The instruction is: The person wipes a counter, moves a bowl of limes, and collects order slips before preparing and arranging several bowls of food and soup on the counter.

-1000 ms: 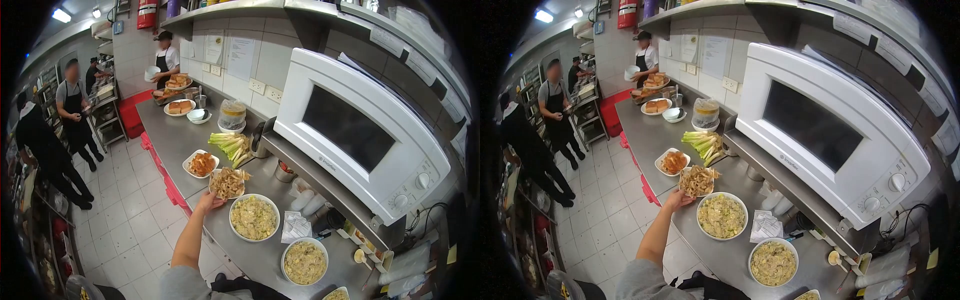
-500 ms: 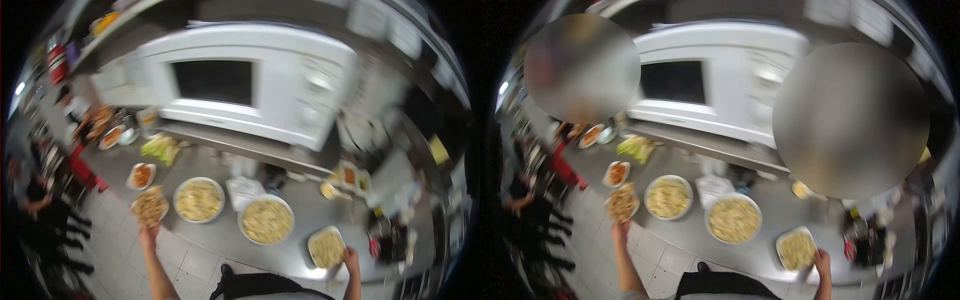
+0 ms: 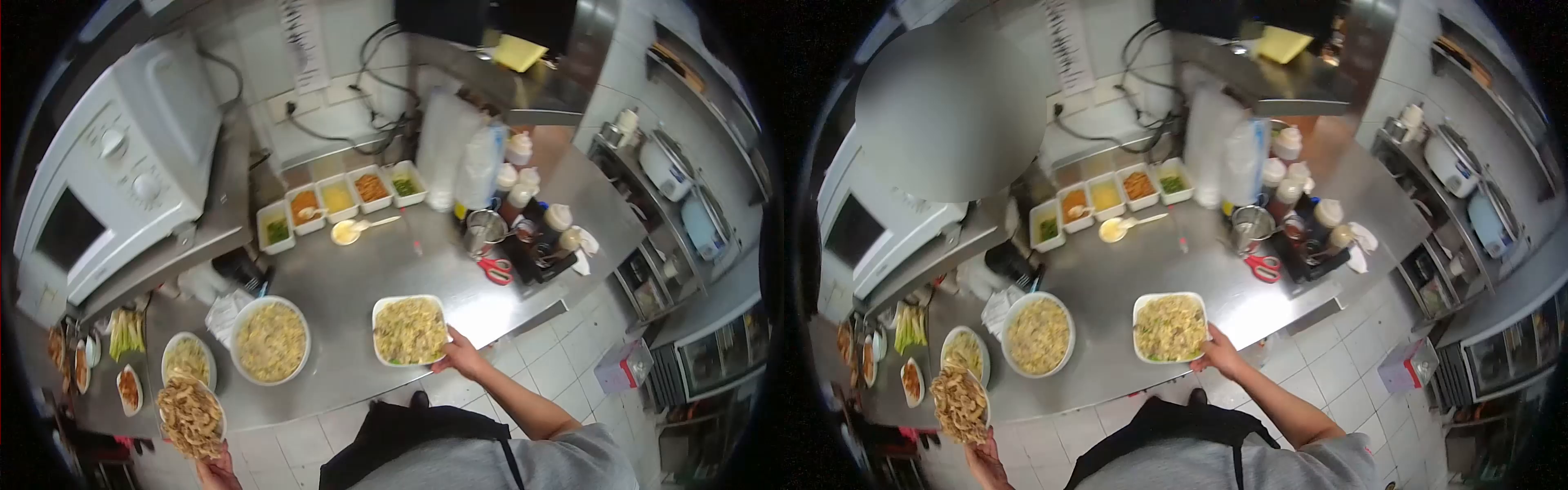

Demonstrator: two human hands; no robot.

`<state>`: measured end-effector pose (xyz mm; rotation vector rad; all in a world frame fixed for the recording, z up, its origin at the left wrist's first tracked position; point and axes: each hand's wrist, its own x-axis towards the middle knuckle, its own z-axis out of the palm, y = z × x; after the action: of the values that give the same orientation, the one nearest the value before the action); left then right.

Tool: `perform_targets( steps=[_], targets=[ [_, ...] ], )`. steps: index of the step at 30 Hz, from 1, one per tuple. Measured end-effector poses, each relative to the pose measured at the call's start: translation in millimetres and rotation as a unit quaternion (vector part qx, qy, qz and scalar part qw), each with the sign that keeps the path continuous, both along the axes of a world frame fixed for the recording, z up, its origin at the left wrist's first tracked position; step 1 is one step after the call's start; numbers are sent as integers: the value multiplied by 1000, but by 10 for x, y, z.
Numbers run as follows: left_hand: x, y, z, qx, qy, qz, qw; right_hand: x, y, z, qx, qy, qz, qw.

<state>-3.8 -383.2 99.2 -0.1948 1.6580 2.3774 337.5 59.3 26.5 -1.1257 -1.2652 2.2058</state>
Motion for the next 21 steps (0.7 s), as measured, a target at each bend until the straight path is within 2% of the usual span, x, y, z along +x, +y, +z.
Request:
perform_targets(
  steps=[1, 2, 3, 5, 11, 13, 17, 20, 21],
  targets=[
    [128, 205, 65, -1, 4, -60, 998, 79, -42, 61, -17, 29, -11, 999],
    [185, 481, 125, -67, -11, -60, 996, 170, -86, 162, -5, 31, -19, 999],
    [239, 762, 180, -66, -5, -79, 995, 239, -140, 216, 6, 34, -28, 999],
    [353, 1278, 280, 19, 35, -229, 973, 428, -234, 214, -11, 53, -65, 996],
    [735, 2513, 235, 7, -38, -474, 880, 1073, -288, 913, -41, 88, -163, 982],
    [859, 2791, -63, 0, -75, -501, 862, 1343, -201, 1078, 16, 73, -263, 962],
    [1258, 3334, -376, 14, -125, -540, 832, 2025, 166, 1339, 127, 93, -334, 929],
    [1636, 3739, -482, -1, -121, -489, 864, 2712, 632, 1392, 192, 69, -370, 906],
    [1707, 3870, -743, 32, -139, -468, 872, 2813, 793, 1419, 214, 24, -421, 881]
  ],
)
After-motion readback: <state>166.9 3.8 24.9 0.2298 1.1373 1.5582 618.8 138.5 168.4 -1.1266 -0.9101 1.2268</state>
